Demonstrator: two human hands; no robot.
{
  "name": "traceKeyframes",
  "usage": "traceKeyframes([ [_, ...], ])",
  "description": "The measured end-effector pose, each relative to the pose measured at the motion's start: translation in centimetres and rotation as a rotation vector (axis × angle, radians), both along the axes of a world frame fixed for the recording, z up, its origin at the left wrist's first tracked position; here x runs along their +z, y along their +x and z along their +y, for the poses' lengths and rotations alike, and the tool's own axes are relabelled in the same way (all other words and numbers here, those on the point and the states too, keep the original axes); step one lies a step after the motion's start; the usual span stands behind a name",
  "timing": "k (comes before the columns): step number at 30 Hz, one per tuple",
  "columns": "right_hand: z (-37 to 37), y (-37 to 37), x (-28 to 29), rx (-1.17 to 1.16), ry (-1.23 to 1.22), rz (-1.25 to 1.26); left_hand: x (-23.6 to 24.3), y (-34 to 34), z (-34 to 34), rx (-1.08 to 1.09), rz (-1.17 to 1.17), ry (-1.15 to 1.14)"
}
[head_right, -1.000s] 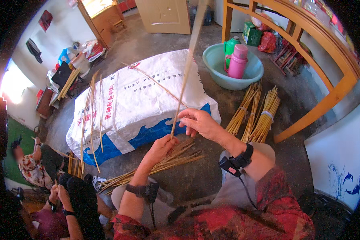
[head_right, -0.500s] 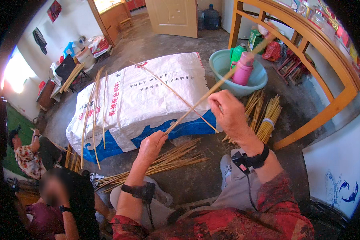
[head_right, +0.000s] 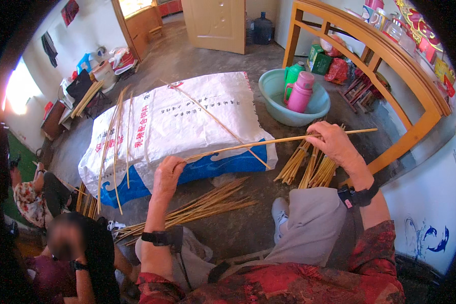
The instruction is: The person weaves together thin bamboo strips by hand, pulling a longer strip through the existing mesh to extend the piece.
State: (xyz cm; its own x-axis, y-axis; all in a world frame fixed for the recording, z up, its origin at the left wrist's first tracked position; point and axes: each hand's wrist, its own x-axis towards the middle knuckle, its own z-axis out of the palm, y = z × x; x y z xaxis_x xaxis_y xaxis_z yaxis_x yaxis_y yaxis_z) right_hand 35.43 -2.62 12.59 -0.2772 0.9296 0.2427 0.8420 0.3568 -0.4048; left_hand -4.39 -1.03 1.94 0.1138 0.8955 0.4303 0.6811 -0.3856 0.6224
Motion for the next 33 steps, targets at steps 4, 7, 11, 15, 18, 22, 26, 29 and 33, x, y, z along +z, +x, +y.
traceKeyframes([
  [4, -0.1, 2.4, 0.4, 0.055, -0.007, -0.085, 0.5, -1.0, 0.1, 0.106, 0.1, 0.036],
  [7, 0.2, 3.7, 0.6, 0.034, -0.018, -0.095, 0.3, -0.8, 0.6, 0.253, 0.137, 0.237],
  [11, 2.4, 3.2, 0.4, -0.055, -0.109, 0.161, -0.1, 0.1, 0.8, 0.408, 0.134, 0.279],
  [15, 6.5, -0.3, -0.4, -0.027, -0.07, 0.128, -1.6, 1.7, 0.6, -0.005, 0.138, -0.129],
  [18, 11.8, -2.9, -3.1, 0.136, 0.145, 0.061, -2.4, 2.7, -0.4, -0.166, 0.188, -0.162],
  [22, 17.9, -7.8, -6.3, 0.058, 0.051, 0.092, -2.1, 3.7, -0.6, -0.306, 0.206, -0.314],
  [26, 23.1, -12.0, -11.2, 0.1, 0.108, 0.163, -1.5, 3.4, -0.7, -0.306, 0.149, -0.374],
  [29, 25.9, -15.2, -15.2, 0.029, 0.084, 0.225, -0.7, 3.1, -0.8, -0.296, 0.134, -0.434],
  [33, 28.5, -18.3, -19.2, -0.06, 0.097, 0.237, -0.6, 2.5, -1.3, -0.278, 0.119, -0.515],
])
